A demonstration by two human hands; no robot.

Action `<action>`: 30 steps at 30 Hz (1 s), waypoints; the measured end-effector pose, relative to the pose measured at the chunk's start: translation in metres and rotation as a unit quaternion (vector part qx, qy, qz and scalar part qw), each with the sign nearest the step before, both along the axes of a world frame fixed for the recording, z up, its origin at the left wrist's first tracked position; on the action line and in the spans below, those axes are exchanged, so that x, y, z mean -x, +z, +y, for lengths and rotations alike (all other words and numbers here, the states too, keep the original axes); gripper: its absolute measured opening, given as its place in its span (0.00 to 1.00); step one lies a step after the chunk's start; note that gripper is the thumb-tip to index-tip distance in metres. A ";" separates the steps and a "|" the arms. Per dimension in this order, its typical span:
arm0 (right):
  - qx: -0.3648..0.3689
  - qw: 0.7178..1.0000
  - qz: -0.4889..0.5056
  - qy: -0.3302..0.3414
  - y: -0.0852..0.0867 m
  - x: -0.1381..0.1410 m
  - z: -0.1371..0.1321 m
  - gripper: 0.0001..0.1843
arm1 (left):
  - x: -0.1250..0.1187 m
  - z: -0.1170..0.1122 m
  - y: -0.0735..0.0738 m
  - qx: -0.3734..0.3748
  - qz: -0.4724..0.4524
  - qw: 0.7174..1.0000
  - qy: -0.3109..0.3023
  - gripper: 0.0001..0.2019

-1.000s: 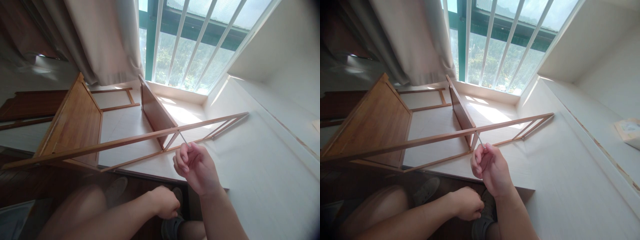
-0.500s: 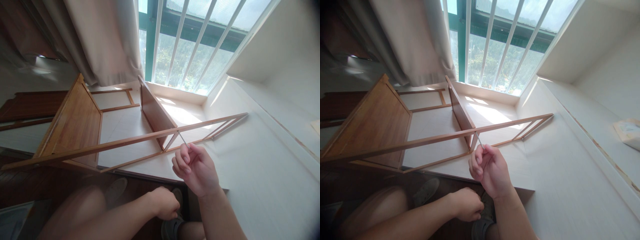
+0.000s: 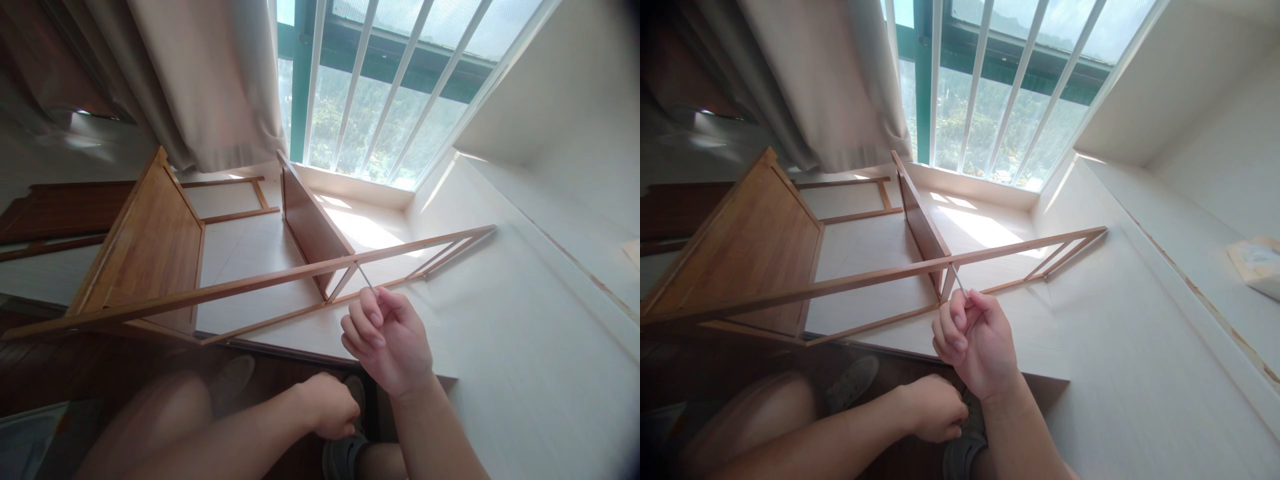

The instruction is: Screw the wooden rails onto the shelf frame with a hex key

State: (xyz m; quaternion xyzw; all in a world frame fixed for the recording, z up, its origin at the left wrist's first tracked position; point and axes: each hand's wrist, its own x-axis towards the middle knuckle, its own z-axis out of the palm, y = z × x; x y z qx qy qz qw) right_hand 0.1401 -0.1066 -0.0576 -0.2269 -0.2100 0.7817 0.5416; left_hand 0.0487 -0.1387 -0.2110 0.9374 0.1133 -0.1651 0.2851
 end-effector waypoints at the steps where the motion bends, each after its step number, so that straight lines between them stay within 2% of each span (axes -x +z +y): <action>1: -0.001 1.000 0.004 0.001 0.000 0.000 0.000 0.24 | 0.000 0.000 0.001 -0.001 0.000 1.000 0.000 0.15; 17: -0.008 0.999 0.039 0.008 -0.005 0.002 -0.002 0.23 | 0.000 0.001 0.004 -0.009 0.000 1.000 -0.008 0.14; 25: -0.030 0.998 -0.046 -0.025 -0.006 0.006 -0.001 0.27 | 0.001 -0.001 -0.002 -0.005 -0.015 1.000 0.003 0.14; 30: -0.029 0.990 -0.113 -0.075 -0.006 0.009 -0.003 0.26 | 0.002 0.000 -0.002 -0.008 -0.019 1.000 0.004 0.14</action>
